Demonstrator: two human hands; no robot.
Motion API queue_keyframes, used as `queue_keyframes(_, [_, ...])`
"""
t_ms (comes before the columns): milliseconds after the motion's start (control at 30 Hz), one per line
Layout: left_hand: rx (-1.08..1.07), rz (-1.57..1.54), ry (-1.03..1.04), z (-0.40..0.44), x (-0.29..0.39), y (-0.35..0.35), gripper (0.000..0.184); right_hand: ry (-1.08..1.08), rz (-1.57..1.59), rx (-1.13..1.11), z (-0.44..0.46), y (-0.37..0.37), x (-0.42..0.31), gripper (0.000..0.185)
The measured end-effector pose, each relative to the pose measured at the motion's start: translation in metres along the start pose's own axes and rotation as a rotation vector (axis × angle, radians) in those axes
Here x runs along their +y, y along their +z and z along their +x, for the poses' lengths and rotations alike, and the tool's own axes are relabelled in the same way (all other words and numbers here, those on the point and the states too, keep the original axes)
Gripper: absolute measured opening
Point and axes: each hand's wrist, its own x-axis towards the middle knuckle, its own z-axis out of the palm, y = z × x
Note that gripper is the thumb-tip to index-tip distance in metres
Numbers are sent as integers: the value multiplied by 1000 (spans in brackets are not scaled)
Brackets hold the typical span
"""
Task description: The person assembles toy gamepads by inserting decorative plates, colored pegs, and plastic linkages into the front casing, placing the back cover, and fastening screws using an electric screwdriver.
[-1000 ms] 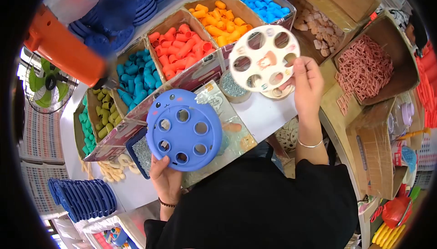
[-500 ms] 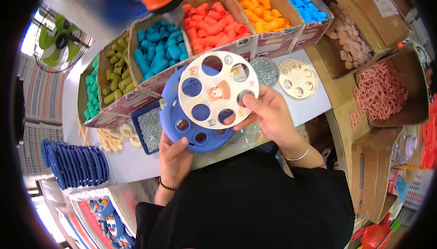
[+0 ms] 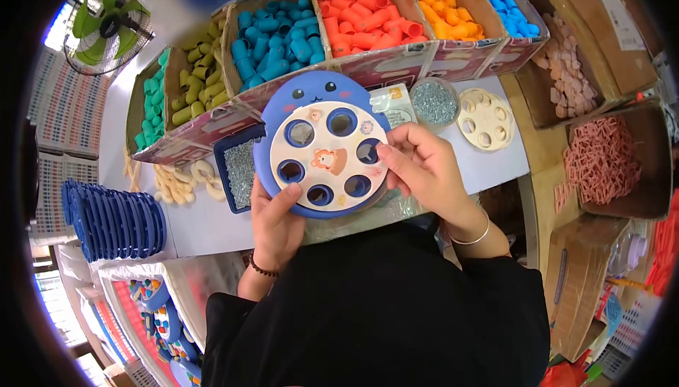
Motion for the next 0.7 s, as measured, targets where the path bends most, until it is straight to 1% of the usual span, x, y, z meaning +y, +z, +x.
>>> queue_keyframes(33, [10, -82, -14, 0, 1, 2, 51, 52, 15, -48, 1, -2, -2, 18])
queue_keyframes(67, [21, -163, -26, 0, 2, 3, 49, 51, 14, -51, 1, -2, -2, 18])
queue_keyframes(133, [31, -204, -29, 2, 4, 3, 49, 108, 165, -105, 0, -2, -1, 13])
queue_keyframes(167, [40, -243, -35, 3, 4, 2, 48, 108, 164, -109, -1, 0, 0, 13])
queue_keyframes(233, [28, -238, -29, 3, 7, 5, 48, 197, 252, -119, -2, 4, 4, 14])
queue_keyframes(267, [13, -233, -25, 3, 7, 6, 49, 200, 252, -121, -2, 4, 6, 14])
queue_keyframes(333, [4, -205, -8, 2, 5, 3, 49, 118, 173, -106, -3, 5, 10, 16])
queue_keyframes(400, [-9, -176, 8, 1, 4, 2, 50, 134, 130, -122, -4, 4, 8, 18])
queue_keyframes(467, [-32, -46, 35, 1, 6, 2, 51, 147, 87, -137, -5, 4, 5, 19])
queue_keyframes(533, [-8, -79, 28, 2, 6, 3, 52, 174, -23, -155, -6, 3, 3, 20])
queue_keyframes(567, [16, -112, 21, 2, 6, 3, 52, 174, -24, -155, -7, 3, 3, 20])
queue_keyframes(667, [-17, -94, 40, 2, 4, 0, 51, 146, -82, -166, -9, 4, 3, 19])
queue_keyframes(700, [-17, -94, 39, 2, 3, 1, 51, 87, -47, -145, -11, 6, 4, 15])
